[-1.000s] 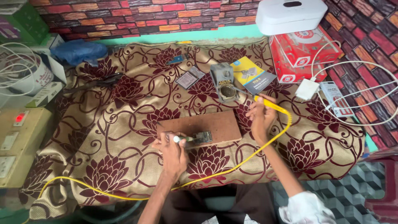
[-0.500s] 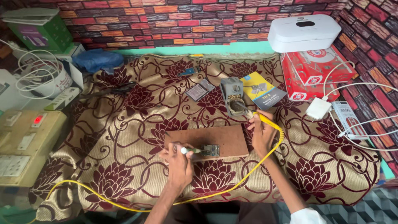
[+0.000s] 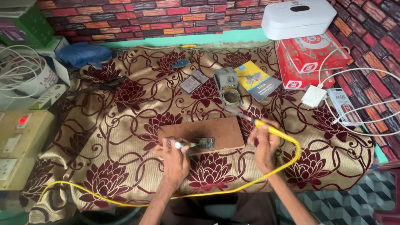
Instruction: The person uses a soldering iron and solder wire to solder components on a small circuit board placed on a wooden board. The person holds the board steady with one hand while applying heat and solder with the other.
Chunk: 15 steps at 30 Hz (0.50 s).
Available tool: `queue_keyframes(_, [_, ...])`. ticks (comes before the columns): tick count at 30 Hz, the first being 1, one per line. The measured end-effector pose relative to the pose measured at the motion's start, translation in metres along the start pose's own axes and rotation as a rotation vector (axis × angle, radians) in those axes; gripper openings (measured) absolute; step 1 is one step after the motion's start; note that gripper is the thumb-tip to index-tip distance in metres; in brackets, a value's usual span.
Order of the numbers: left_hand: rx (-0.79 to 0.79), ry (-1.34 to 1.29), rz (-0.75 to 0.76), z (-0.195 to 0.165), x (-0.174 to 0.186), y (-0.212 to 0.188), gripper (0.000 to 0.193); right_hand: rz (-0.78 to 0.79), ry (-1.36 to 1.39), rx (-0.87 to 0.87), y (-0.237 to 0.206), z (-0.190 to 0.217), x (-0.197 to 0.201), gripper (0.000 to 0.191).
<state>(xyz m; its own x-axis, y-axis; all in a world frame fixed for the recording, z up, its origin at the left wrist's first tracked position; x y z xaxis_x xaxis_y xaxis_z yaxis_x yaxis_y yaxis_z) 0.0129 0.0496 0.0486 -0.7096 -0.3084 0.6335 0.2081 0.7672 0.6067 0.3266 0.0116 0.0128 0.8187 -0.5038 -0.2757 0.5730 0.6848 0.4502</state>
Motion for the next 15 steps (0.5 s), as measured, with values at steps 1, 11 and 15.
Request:
queue_keyframes(1, [0.013, 0.0, 0.023, 0.001, -0.002, 0.0, 0.014, -0.022, 0.039, -0.078, -0.009, -0.009, 0.002, 0.029])
queue_keyframes(11, [0.031, 0.025, 0.056, -0.002, -0.004, -0.001, 0.018, -0.152, 0.274, -0.269, -0.043, -0.034, 0.016, 0.03])
queue_keyframes(15, [-0.001, 0.032, 0.041, -0.001, -0.006, -0.001, 0.019, -0.135, 0.198, -0.36, -0.046, -0.041, 0.013, 0.029])
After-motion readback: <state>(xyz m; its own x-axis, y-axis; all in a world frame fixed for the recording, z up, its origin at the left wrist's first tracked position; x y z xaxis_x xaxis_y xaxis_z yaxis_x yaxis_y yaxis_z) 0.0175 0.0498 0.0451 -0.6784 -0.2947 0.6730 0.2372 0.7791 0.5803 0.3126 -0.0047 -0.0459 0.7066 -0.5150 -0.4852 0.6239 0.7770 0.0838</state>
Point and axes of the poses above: each hand's wrist, its own y-axis towards the middle knuckle, its own x-axis out of the back of the hand, z = x × y, the point moved 8 cm from there along y, towards the middle knuckle, and after that the axes turned 3 degrees about x, right-handed, at the moved point
